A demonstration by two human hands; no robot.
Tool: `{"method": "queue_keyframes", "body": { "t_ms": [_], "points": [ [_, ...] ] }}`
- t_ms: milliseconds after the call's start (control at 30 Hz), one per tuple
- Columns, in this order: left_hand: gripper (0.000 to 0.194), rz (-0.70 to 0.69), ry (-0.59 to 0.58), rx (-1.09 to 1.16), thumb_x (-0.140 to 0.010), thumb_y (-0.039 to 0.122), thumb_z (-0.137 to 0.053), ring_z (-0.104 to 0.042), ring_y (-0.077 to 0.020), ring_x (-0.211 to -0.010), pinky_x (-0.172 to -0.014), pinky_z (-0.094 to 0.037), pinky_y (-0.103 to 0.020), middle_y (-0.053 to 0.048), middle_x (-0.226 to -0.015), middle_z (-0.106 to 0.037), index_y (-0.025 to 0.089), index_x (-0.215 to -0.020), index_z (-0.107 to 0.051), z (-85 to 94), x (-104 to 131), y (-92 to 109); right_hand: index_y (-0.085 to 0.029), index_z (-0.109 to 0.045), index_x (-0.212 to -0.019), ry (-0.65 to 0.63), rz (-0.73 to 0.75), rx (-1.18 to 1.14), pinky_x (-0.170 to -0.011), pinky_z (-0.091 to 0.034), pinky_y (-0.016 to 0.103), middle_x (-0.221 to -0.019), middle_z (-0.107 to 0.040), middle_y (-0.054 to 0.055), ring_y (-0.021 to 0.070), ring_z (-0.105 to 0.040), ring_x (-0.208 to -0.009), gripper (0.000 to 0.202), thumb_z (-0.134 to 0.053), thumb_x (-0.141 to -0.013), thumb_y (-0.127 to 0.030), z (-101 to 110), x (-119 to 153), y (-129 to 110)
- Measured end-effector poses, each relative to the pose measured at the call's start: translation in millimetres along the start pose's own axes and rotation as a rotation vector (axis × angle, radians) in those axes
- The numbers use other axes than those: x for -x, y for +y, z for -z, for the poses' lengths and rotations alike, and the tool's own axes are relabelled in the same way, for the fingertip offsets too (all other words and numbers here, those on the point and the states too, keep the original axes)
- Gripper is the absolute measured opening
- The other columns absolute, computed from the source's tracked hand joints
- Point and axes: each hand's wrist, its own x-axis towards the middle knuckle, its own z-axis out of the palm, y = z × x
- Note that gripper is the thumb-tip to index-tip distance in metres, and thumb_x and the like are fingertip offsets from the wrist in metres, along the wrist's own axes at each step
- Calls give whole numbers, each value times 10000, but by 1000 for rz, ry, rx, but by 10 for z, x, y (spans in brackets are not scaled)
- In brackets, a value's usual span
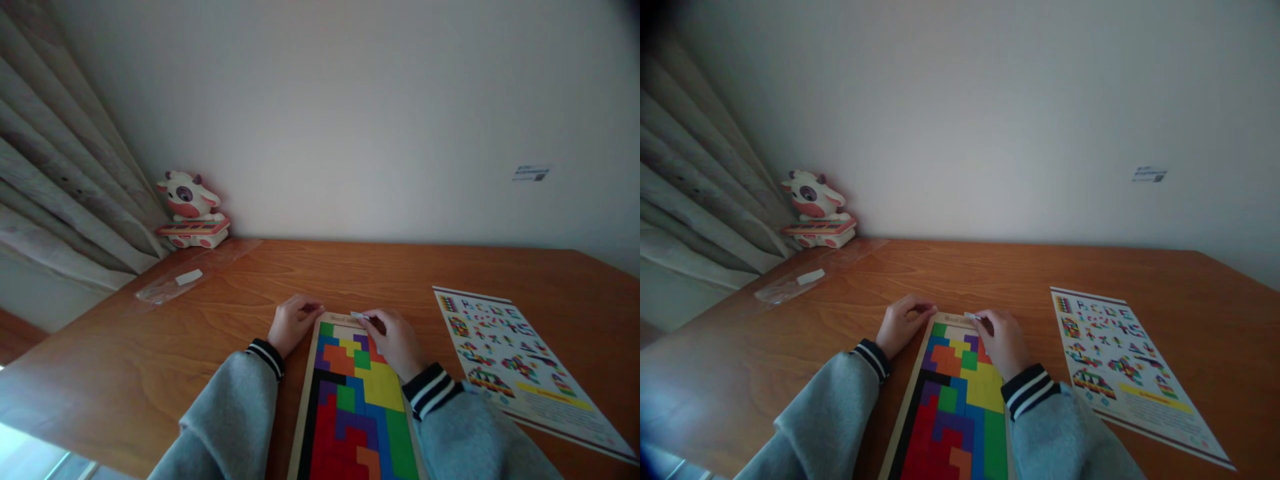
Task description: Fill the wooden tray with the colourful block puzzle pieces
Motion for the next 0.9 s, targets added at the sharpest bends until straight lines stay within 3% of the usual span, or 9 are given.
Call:
{"method": "queue_keyframes", "body": {
  "t_ms": [167,433,633,900],
  "points": [
    [159,-18,-121,144,-864,354,-688,-694,-158,-795,-768,-575,-268,-32,-875,-744,203,-881,-735,-111,34,208,-240,-674,-880,-65,54,-23,-772,-527,404,-890,-729,68,246,-668,-843,204,-537,-945,-377,5,108,-118],
    [164,80,-245,149,-861,377,-691,-675,-140,-731,-669,-529,-233,-12,-847,-752,233,-900,-760,-102,107,207,-239,-663,-920,-145,52,-108,-809,-529,420,-937,-706,72,251,-656,-895,170,-551,-945,-364,20,109,-69],
    [165,-94,-413,99,-896,361,-646,-693,-158,-786,-825,-517,-290,-10,-837,-768,249,-878,-766,-100,89,242,-243,-674,-979,-128,39,-159,-802,-538,407,-969,-705,86,247,-656,-918,190,-537,-954,-372,74,127,-92],
    [91,-254,-434,21,-895,245,-651,-670,-146,-840,-835,-473,-291,21,-868,-760,256,-890,-741,-94,121,212,-243,-652,-890,-192,76,-81,-785,-511,417,-900,-689,71,242,-642,-858,213,-507,-961,-382,125,160,-110]
  ]
}}
